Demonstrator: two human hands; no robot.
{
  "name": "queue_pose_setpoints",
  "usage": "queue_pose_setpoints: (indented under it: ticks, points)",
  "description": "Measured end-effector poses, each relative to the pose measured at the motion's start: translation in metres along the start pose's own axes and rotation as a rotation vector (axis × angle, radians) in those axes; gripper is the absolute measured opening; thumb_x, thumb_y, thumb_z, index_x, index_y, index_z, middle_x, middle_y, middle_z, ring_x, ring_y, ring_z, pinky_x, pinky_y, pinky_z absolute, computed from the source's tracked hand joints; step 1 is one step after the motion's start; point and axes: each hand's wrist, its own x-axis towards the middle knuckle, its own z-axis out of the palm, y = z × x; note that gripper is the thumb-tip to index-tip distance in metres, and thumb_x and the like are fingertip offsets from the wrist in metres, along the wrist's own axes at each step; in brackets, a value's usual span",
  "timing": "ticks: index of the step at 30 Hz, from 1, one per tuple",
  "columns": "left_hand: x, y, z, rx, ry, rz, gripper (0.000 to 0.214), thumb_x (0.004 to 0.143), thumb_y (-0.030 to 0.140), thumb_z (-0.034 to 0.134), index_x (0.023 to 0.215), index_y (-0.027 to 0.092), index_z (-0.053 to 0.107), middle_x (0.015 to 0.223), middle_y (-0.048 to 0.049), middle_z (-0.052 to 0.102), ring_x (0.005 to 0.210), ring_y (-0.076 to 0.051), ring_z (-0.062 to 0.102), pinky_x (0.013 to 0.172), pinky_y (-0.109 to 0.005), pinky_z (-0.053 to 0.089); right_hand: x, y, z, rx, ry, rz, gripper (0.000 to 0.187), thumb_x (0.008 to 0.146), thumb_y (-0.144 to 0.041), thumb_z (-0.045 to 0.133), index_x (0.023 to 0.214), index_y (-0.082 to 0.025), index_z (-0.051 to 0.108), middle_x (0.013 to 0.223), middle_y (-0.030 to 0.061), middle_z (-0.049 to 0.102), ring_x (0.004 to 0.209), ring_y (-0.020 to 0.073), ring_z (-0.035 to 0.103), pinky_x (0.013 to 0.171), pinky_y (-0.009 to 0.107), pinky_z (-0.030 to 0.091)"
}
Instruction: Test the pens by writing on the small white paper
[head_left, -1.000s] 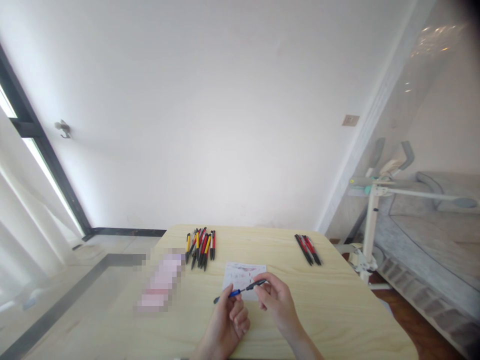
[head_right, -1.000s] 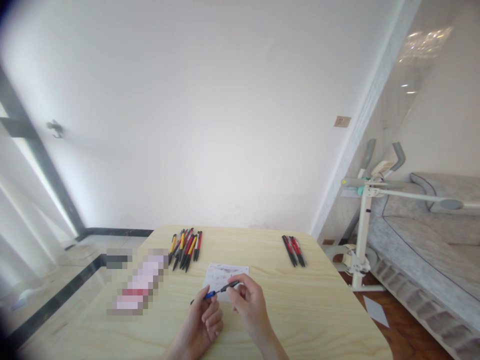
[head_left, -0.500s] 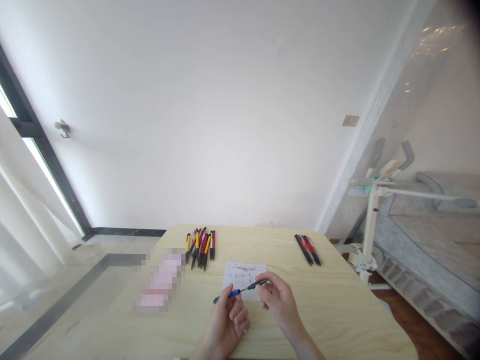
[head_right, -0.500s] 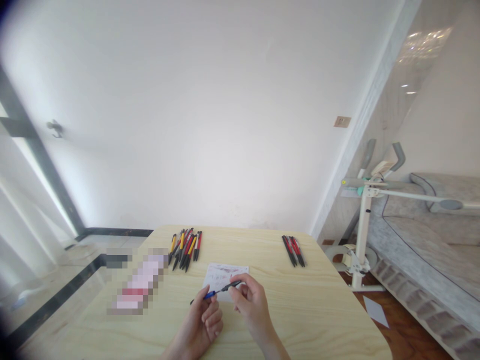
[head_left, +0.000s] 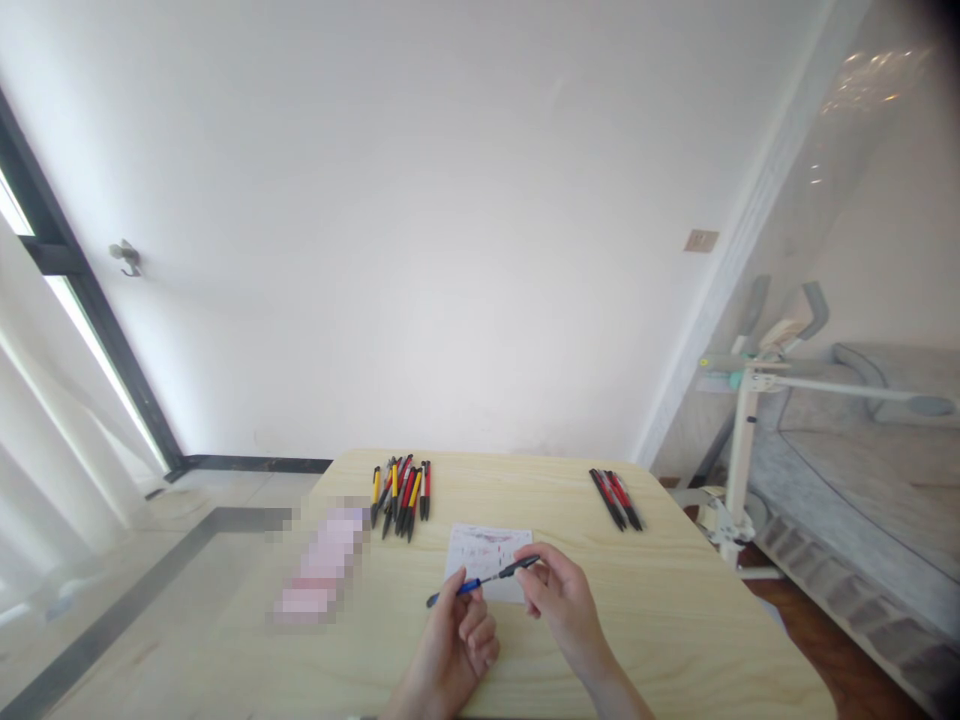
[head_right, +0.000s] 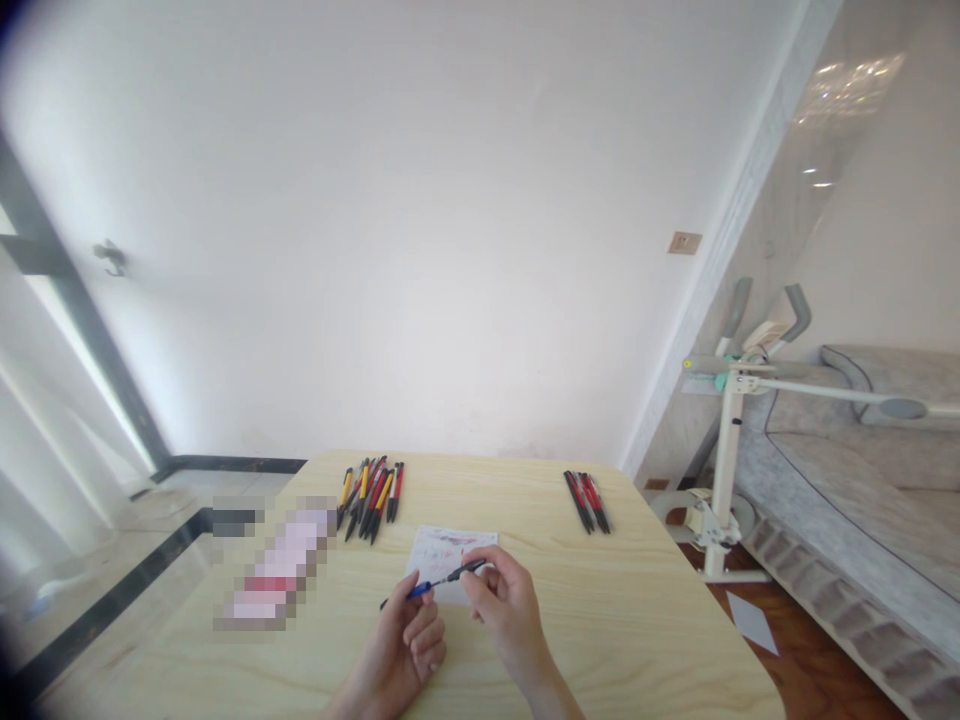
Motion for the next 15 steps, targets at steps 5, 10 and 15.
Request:
queue_pose_setpoints:
  ticks: [5, 10, 15]
  points:
    - [-0.0014, 0.0001, 0.0021, -0.002, -0.001, -0.001, 0.032, 0.077, 0.043, 0.056, 0.062, 0.015, 0.051, 0.035, 0.0107, 0.024, 0.033, -0.004, 0.027, 0.039, -0.019, 0.015, 0.0009, -0.0004, -0.0014, 0.007, -0.005, 0.003, 0.022, 0.072, -0.035, 0.06, 0.083, -0.016, 0.057, 0.044, -0.0075, 0.043, 0.04, 0.0076, 0.041, 0.039, 0.018, 0.034]
    - [-0.0024, -0.0001, 0.0051, 0.005, 0.016, 0.001, 0.031, 0.076, 0.043, 0.057, 0.062, 0.016, 0.05, 0.035, 0.0111, 0.023, 0.032, -0.004, 0.026, 0.039, -0.019, 0.015, 0.001, -0.0021, -0.0029, 0.022, 0.008, 0.008, 0.024, 0.07, -0.036, 0.062, 0.082, -0.016, 0.058, 0.042, -0.0071, 0.043, 0.039, 0.008, 0.041, 0.039, 0.019, 0.033]
    - [-0.0021, -0.0002, 0.0058, 0.013, 0.041, 0.005, 0.032, 0.076, 0.043, 0.057, 0.061, 0.016, 0.049, 0.035, 0.0112, 0.023, 0.032, -0.004, 0.026, 0.04, -0.019, 0.015, 0.0004, -0.0036, -0.004, 0.028, 0.02, 0.022, 0.026, 0.069, -0.038, 0.064, 0.082, -0.016, 0.059, 0.042, -0.0068, 0.044, 0.039, 0.0087, 0.041, 0.038, 0.02, 0.033]
